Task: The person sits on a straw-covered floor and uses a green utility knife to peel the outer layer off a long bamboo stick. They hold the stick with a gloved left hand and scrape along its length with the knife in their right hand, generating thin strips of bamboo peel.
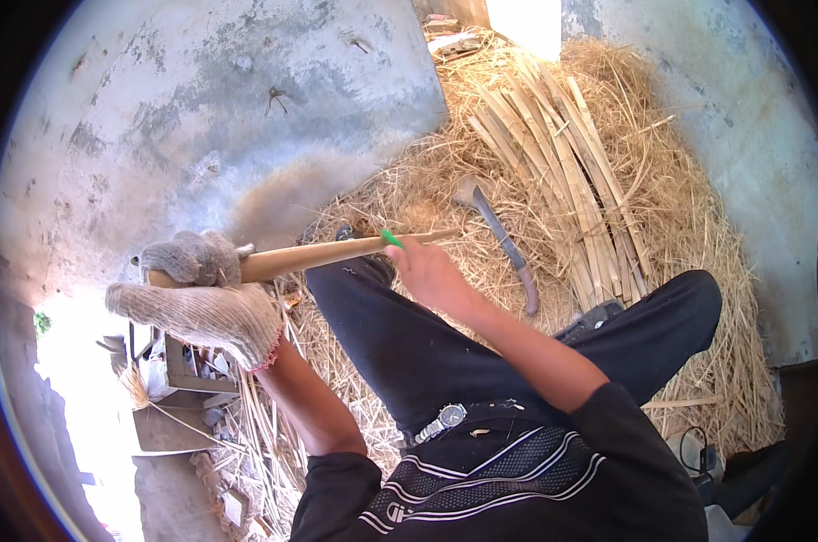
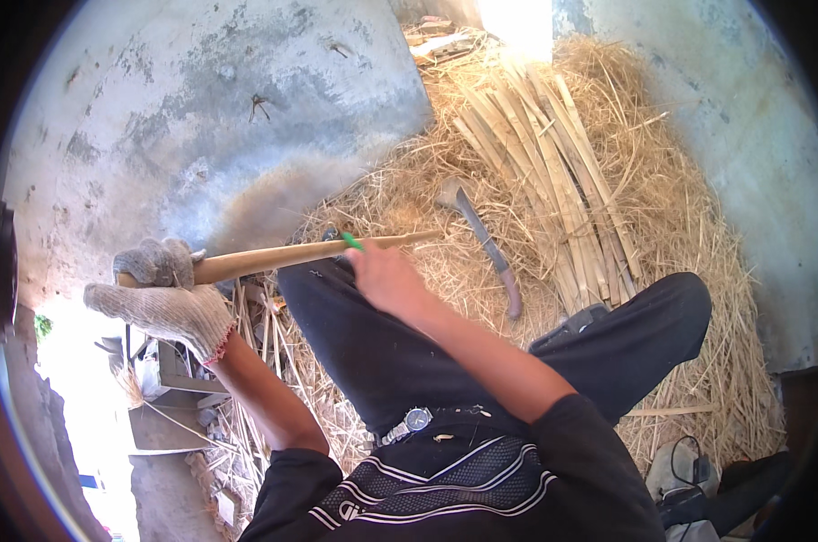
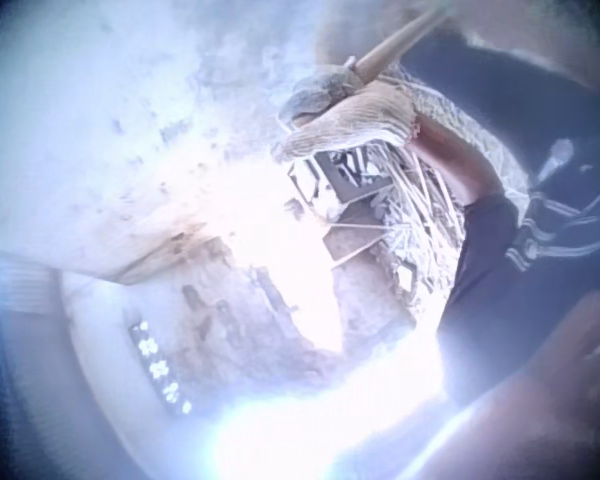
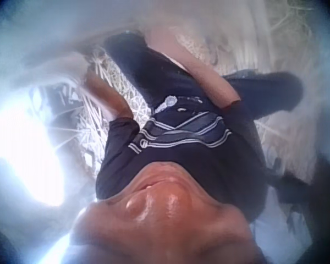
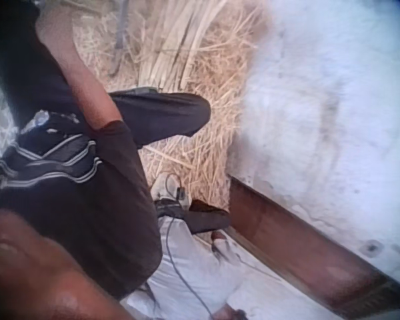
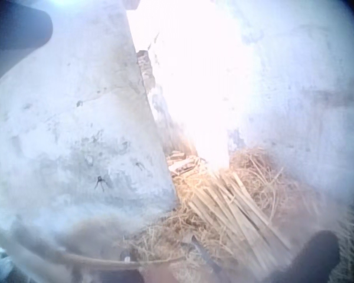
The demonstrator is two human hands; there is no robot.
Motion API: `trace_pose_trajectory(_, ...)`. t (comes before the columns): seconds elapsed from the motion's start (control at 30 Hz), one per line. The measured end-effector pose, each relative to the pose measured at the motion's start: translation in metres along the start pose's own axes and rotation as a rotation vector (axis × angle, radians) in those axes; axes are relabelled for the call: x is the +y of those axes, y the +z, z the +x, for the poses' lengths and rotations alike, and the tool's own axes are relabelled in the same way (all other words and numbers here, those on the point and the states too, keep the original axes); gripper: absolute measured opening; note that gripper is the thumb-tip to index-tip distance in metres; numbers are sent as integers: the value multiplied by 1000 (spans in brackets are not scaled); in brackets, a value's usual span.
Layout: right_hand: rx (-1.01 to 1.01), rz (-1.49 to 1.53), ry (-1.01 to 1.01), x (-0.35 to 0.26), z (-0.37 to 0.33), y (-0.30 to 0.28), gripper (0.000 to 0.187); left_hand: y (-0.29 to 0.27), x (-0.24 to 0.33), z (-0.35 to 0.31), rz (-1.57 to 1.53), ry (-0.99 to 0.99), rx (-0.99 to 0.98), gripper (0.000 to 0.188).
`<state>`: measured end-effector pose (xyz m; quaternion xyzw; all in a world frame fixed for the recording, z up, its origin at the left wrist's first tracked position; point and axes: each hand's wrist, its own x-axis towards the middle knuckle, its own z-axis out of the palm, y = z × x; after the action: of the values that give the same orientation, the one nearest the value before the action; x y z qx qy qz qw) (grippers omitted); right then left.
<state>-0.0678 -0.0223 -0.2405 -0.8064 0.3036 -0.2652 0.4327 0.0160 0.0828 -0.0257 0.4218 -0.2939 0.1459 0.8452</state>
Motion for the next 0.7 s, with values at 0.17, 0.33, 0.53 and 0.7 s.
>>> trace_pose_trajectory(0.17, -64, 123, -66, -84, -66, -40, 29, -12, 5, -3, -201, -64, -265, 52)
trace_pose_trajectory(0.33, -48, 111, 34, -72, -68, -35, 32, -3, 8, -11, -194, -58, -234, 46)
trace_pose_trajectory(0.53, 13, 256, -101, -91, -78, -34, 29, 8, 8, -20, -162, -68, -172, 45)
trace_pose_trajectory(0.7, 98, 184, 45, -50, -59, -17, 29, 6, -5, -17, -77, -25, -91, 44)
